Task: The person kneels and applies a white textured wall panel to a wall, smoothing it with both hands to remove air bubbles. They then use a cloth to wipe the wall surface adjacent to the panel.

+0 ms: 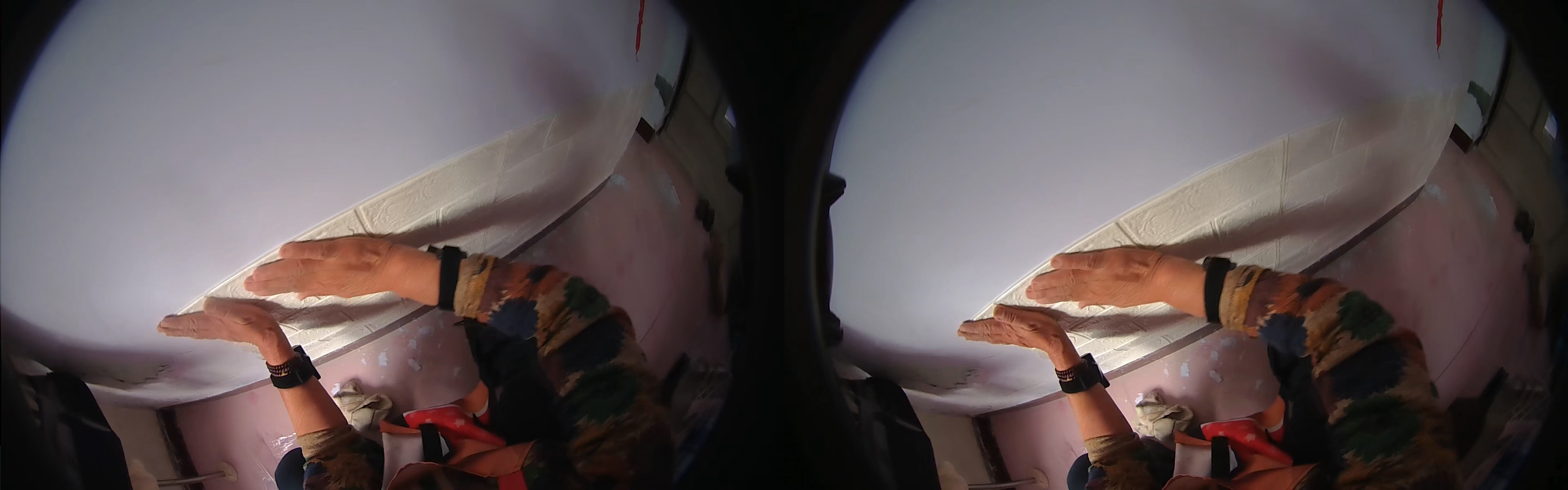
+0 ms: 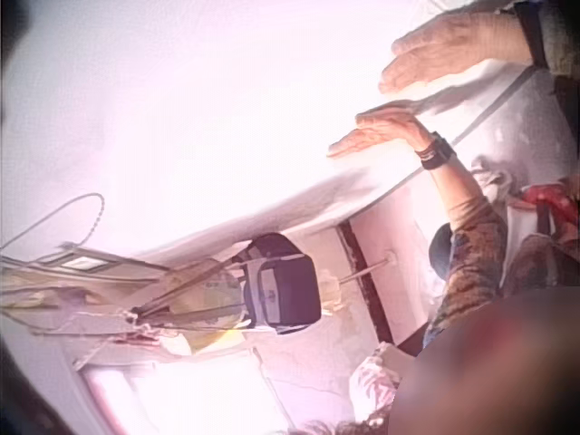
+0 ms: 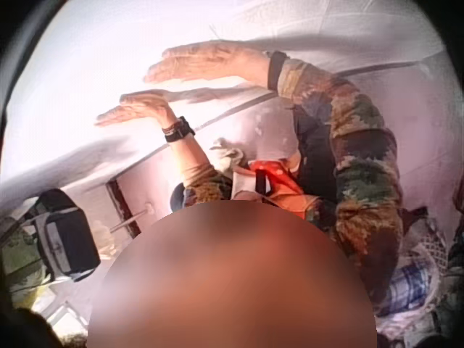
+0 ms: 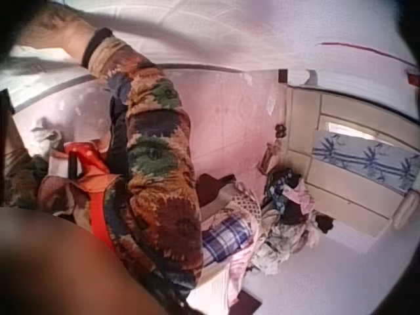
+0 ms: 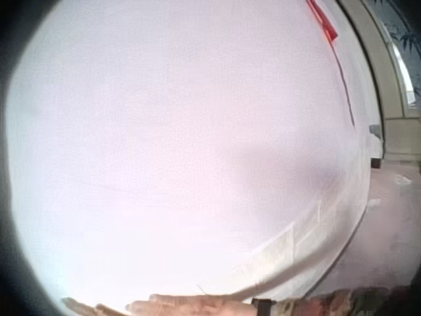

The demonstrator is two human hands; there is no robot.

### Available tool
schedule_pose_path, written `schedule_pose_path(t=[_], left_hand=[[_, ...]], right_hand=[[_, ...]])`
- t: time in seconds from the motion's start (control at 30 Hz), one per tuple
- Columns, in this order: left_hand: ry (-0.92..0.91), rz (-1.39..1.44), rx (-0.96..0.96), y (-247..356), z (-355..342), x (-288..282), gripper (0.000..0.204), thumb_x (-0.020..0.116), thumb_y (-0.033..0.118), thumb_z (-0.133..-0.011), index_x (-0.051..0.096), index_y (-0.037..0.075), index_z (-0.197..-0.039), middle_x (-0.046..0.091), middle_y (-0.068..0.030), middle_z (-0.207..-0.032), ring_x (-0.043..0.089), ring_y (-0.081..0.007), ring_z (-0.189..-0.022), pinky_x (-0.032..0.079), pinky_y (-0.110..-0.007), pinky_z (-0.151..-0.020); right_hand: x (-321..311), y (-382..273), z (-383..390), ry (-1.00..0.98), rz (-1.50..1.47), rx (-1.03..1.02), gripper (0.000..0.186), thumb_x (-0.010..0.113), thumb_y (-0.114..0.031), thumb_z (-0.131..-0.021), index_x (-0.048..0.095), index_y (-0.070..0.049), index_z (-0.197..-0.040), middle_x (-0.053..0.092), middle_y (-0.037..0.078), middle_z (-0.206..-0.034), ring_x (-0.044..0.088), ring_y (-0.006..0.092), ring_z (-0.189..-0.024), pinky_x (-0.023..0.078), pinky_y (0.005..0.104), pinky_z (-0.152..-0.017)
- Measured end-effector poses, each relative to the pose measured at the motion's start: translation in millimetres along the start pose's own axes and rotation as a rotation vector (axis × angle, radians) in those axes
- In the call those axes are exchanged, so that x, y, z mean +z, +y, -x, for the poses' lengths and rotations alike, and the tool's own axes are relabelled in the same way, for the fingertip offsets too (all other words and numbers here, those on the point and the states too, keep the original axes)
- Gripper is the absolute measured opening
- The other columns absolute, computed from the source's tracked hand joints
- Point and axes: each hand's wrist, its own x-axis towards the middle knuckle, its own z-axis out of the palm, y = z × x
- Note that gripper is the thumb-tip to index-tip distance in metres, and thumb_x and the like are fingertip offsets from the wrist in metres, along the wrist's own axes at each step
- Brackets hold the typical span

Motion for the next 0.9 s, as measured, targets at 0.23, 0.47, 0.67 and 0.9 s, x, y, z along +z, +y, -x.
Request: schedule_pose_path(t=[0.23,0.47,0.67,0.9], left_hand=[[0.084,0.266,0.133,-17.6,-0.1,7.6,0.077,0.030,0.048,-0.107,0.004,-0.004,-0.157,-0.006,-0.0227,-0.165,0.001,-0.0360,-0.153,0.004,-0.047,-0.124],[0.134,-0.107,0.244,-30.9,-2.5,11.5,0.086,0.019,0.062,-0.104,0.007,-0.005,-0.156,0.006,-0.0242,-0.164,0.003,-0.0357,-0.153,0.004,-0.048,-0.124],[0.151,-0.106,0.217,-24.5,-2.4,12.0,0.089,0.018,0.063,-0.103,0.005,-0.007,-0.155,0.004,-0.0278,-0.163,0.002,-0.0376,-0.153,0.005,-0.049,-0.124],[0.062,0.081,0.004,2.8,6.2,8.6,0.089,0.027,0.060,-0.103,0.001,-0.008,-0.155,-0.002,-0.0302,-0.162,0.004,-0.0409,-0.152,0.008,-0.050,-0.124]], right_hand=[[5.7,55.2,74.7,0.019,-0.001,0.009,0.078,0.039,-0.064,-0.095,0.020,-0.025,-0.159,0.014,-0.008,-0.166,0.004,0.0105,-0.153,-0.005,0.0505,-0.125],[11.1,99.8,148.5,-0.012,0.089,0.073,0.084,0.038,-0.069,-0.092,0.015,-0.026,-0.160,0.010,-0.011,-0.167,0.002,0.0102,-0.154,-0.005,0.0474,-0.126],[17.5,126.5,194.9,0.038,0.044,0.205,0.084,0.032,-0.070,-0.092,0.009,-0.027,-0.160,0.003,-0.010,-0.167,-0.001,0.0127,-0.154,-0.005,0.0463,-0.126],[8.8,104.3,184.4,-0.095,0.050,0.325,0.088,0.025,-0.074,-0.091,-0.001,-0.027,-0.160,-0.008,-0.006,-0.167,-0.006,0.0168,-0.154,-0.007,0.0492,-0.126]])
